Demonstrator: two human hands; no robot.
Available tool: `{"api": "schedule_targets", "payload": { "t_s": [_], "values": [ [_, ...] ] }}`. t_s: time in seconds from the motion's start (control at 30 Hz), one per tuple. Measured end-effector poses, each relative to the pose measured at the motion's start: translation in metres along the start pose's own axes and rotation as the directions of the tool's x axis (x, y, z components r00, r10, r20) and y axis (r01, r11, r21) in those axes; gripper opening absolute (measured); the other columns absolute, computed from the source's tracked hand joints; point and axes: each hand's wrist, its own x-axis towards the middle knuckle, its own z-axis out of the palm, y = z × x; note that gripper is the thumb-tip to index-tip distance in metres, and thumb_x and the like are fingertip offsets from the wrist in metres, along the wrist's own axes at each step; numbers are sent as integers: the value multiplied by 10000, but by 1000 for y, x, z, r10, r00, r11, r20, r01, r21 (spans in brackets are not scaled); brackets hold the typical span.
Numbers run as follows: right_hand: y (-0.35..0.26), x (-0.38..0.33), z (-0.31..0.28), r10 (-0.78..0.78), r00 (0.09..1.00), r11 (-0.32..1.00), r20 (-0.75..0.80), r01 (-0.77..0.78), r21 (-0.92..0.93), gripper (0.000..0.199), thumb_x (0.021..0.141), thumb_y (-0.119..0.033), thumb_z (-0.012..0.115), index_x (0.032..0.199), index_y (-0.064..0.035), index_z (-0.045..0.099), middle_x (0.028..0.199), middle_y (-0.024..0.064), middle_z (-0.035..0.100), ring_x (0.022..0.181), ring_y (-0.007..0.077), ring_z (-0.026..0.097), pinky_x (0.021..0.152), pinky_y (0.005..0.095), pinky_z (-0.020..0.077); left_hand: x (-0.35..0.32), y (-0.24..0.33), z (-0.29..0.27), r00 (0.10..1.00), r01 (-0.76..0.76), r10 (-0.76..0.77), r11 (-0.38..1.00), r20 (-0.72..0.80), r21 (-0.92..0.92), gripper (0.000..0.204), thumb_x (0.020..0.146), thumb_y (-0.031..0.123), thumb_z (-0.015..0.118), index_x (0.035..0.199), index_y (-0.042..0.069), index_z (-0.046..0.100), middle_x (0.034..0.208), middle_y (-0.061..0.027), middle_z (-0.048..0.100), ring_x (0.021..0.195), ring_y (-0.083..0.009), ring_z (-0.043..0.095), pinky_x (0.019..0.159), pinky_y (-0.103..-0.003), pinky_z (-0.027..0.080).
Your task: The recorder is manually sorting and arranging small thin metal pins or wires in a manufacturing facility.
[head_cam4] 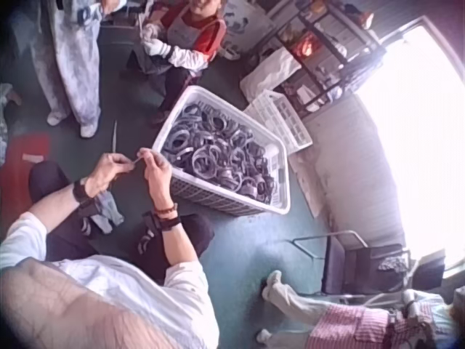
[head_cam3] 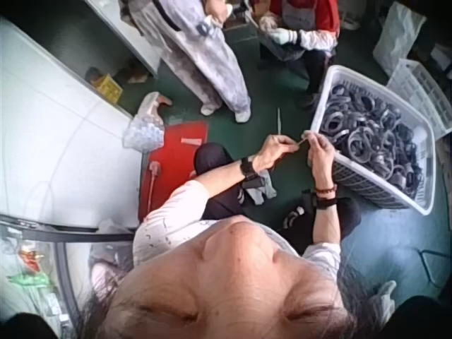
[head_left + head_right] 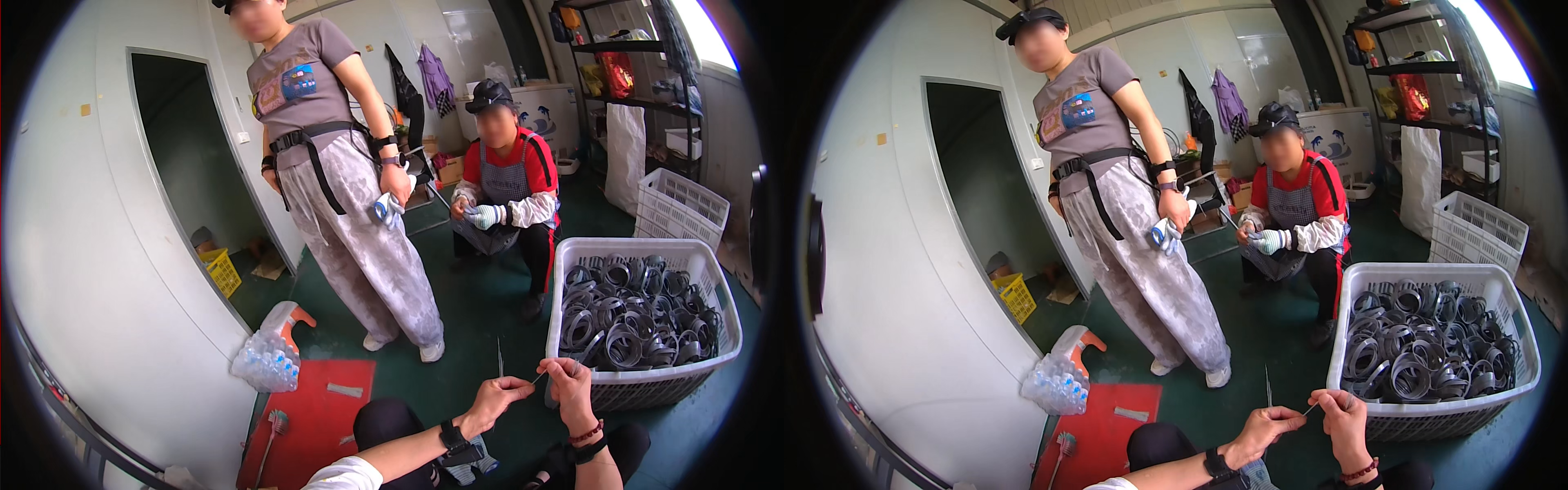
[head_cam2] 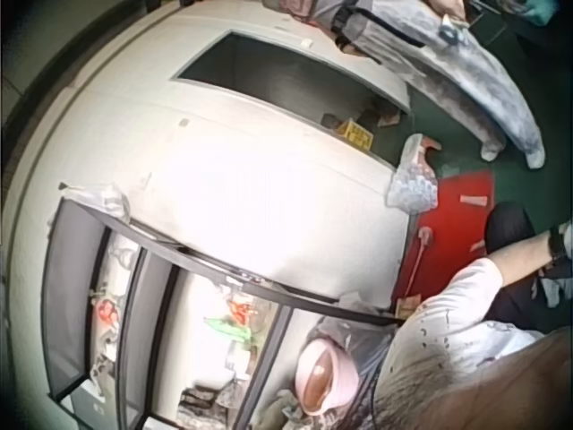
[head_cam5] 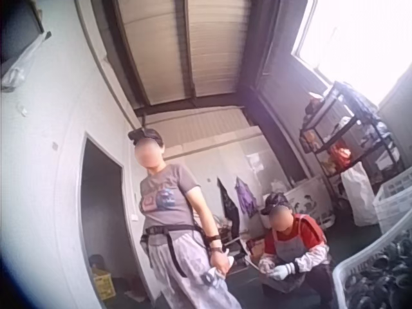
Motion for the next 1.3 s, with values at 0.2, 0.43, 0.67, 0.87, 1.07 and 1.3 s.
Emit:
{"api": "schedule_targets", "payload": {
  "t_s": [0.2, 0.43, 0.67, 0.87, 1.07, 1.3],
  "values": [
    [4, 0, 5, -13, 1000, 999, -15, 12, -38, 153, 990, -86, 623, 999, 33, 719, 880, 70, 737, 474, 9, 417, 417, 189, 307, -7, 6, -2, 1000, 26, -26, 999, -6, 25, 156, 883, 139, 796, 1004, 47, 765, 907, 8, 735, 694, -8, 575, 590, -164, 426],
    [13, 2, 6, -31, 999, 996, -24, 29, -83, 152, 985, -85, 628, 1002, 35, 720, 869, 67, 736, 468, 12, 421, 415, 185, 311, -6, -8, -5, 1000, -21, 21, 999, -8, -28, 135, 889, 63, 770, 1006, 0, 746, 977, -55, 744, 948, -106, 680, 909, -232, 523],
    [7, 3, 18, -18, 999, 996, 30, 20, -86, 160, 996, -102, 617, 996, 28, 711, 868, 62, 726, 462, 12, 413, 414, 190, 307, -22, 9, -16, 988, 2, -2, 1000, 152, -1, 268, 996, 308, 672, 1093, 61, 716, 858, 57, 613, 550, 14, 418, 468, -174, 291],
    [-2, -10, 19, 28, 986, 998, 166, -38, 57, 160, 1009, -131, 607, 969, -8, 701, 862, 56, 705, 443, 15, 351, 401, 209, 274, -48, 6, -22, 949, 113, -50, 975, 311, -189, 320, 1020, 382, 622, 1057, 70, 685, 835, 58, 542, 517, 0, 368, 438, -181, 253],
    [-5, -26, 23, 111, 956, 993, 273, -115, 0, 148, 1006, -123, 608, 996, -7, 698, 853, 71, 708, 437, 7, 353, 384, 199, 264, -62, -17, -22, 969, 48, 0, 981, 248, -189, 271, 975, 349, 688, 1001, 80, 693, 809, 54, 558, 476, -7, 375, 412, -189, 244],
    [-3, -29, 36, 97, 967, 992, 235, -74, -104, 167, 985, -108, 638, 1022, 34, 718, 877, 84, 727, 450, 19, 390, 405, 199, 272, -97, 6, -21, 999, -40, 40, 999, -15, 14, 251, 941, 289, 740, 1016, 50, 741, 778, 42, 644, 588, -10, 480, 502, -192, 351]
  ]
}}
